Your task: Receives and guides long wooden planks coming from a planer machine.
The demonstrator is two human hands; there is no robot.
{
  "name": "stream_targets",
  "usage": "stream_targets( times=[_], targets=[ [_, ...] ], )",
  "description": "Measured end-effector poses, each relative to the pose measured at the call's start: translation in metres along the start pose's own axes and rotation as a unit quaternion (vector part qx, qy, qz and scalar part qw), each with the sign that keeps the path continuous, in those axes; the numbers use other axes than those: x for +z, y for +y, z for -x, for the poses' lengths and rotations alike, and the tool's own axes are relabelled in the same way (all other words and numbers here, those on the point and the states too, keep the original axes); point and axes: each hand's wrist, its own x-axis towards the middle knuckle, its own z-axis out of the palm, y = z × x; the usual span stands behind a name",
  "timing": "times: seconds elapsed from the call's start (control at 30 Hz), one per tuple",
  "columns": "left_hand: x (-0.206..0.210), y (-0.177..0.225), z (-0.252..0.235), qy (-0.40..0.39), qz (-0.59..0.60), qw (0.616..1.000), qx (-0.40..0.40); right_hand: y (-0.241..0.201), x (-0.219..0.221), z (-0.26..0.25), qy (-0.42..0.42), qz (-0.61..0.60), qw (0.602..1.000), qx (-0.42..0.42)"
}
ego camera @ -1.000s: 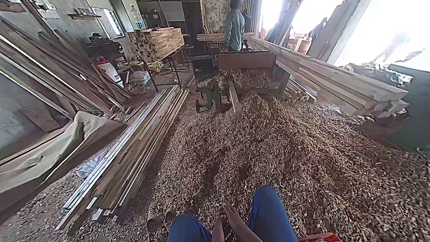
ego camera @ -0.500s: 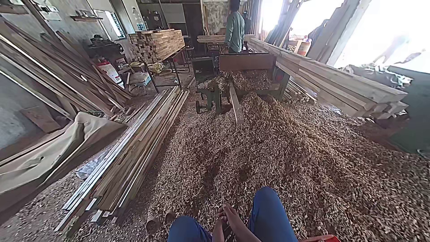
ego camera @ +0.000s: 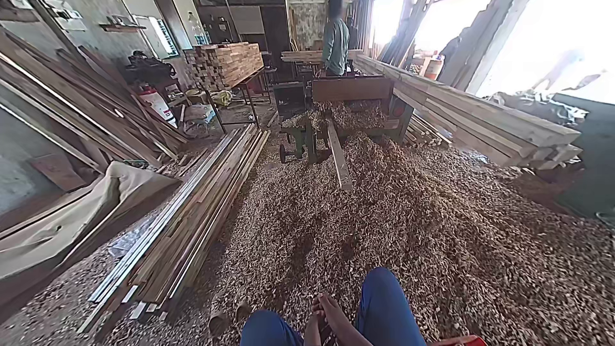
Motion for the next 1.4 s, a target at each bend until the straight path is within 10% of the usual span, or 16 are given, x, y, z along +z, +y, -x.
stream_targets(
  times=[0.8, 0.97, 1.2, 1.3, 1.4],
  targets=[
    [0.001, 0.003, 0.005, -0.005, 0.004, 1.0, 0.003, -0.006, 0.001, 0.003, 0.012, -0.006, 1.0, 0.003],
    [-0.004, -0.002, 0.002, -0.048, -0.016, 0.997, 0.053, -0.015, 0.002, 0.011, 0.036, 0.041, 0.993, -0.1],
    [0.001, 0.002, 0.004, 0.005, -0.008, 1.0, 0.018, -0.123, -0.019, 0.033, 0.163, 0.338, 0.845, -0.382],
    [0.008, 0.015, 0.023, 0.017, 0.0, 1.0, 0.016, -0.192, -0.045, 0.034, 0.292, 0.46, 0.767, -0.339],
    [0.011, 0.016, 0.029, 0.016, -0.008, 0.999, 0.03, -0.221, -0.074, 0.018, 0.353, 0.482, 0.773, -0.213]
  ],
)
